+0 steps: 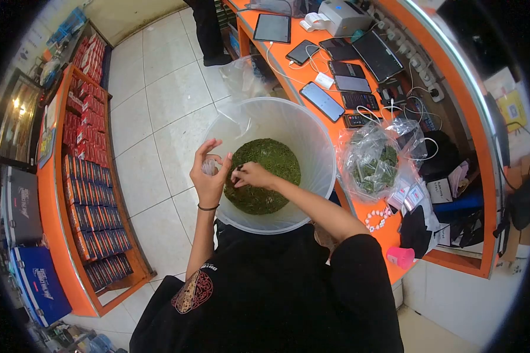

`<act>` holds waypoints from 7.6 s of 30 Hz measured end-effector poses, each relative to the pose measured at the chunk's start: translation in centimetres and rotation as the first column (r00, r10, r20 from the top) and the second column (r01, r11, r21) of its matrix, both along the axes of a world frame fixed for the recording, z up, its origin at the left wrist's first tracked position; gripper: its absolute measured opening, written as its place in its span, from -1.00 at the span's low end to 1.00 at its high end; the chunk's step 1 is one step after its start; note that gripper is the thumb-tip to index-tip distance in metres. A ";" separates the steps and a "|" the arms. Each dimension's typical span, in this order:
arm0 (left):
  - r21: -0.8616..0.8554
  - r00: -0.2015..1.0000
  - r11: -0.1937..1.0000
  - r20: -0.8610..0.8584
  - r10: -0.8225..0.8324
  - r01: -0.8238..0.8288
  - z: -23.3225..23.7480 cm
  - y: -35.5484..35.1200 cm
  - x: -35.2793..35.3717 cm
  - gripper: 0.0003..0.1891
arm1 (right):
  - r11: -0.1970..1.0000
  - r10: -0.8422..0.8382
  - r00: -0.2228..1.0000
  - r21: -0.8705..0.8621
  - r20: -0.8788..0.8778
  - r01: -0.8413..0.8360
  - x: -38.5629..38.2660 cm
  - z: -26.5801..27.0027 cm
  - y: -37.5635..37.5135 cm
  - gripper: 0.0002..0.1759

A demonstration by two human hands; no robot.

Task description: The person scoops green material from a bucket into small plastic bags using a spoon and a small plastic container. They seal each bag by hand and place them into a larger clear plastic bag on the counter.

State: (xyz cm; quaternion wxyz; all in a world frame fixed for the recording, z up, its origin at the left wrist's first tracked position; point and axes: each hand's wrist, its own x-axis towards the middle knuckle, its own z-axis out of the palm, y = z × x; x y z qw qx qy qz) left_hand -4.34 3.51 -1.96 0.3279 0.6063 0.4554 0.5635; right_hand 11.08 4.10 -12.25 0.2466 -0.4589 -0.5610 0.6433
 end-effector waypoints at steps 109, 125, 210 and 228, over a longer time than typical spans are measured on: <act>-0.192 0.944 0.940 -0.119 -0.309 0.283 -0.8 -3.6 3.7 -0.69 | 0.719 -0.628 0.756 0.509 0.183 0.474 2.5 10.5 -9.7 -0.54; 0.046 0.844 0.910 -0.395 -0.363 0.413 2.3 -3.6 4.3 -0.59 | 0.549 -0.772 0.633 0.561 0.057 0.619 2.7 11.7 -9.3 -0.56; -0.066 0.772 0.987 -0.617 -0.153 0.143 0.5 -2.4 3.3 -0.38 | 0.197 -0.546 0.816 0.918 -0.190 0.345 4.6 15.6 -12.2 -0.75; -0.073 0.911 0.959 -0.301 -0.283 0.273 1.3 -2.4 3.1 -0.44 | 0.849 -0.429 0.815 0.482 0.389 0.216 6.4 13.5 -13.1 -0.77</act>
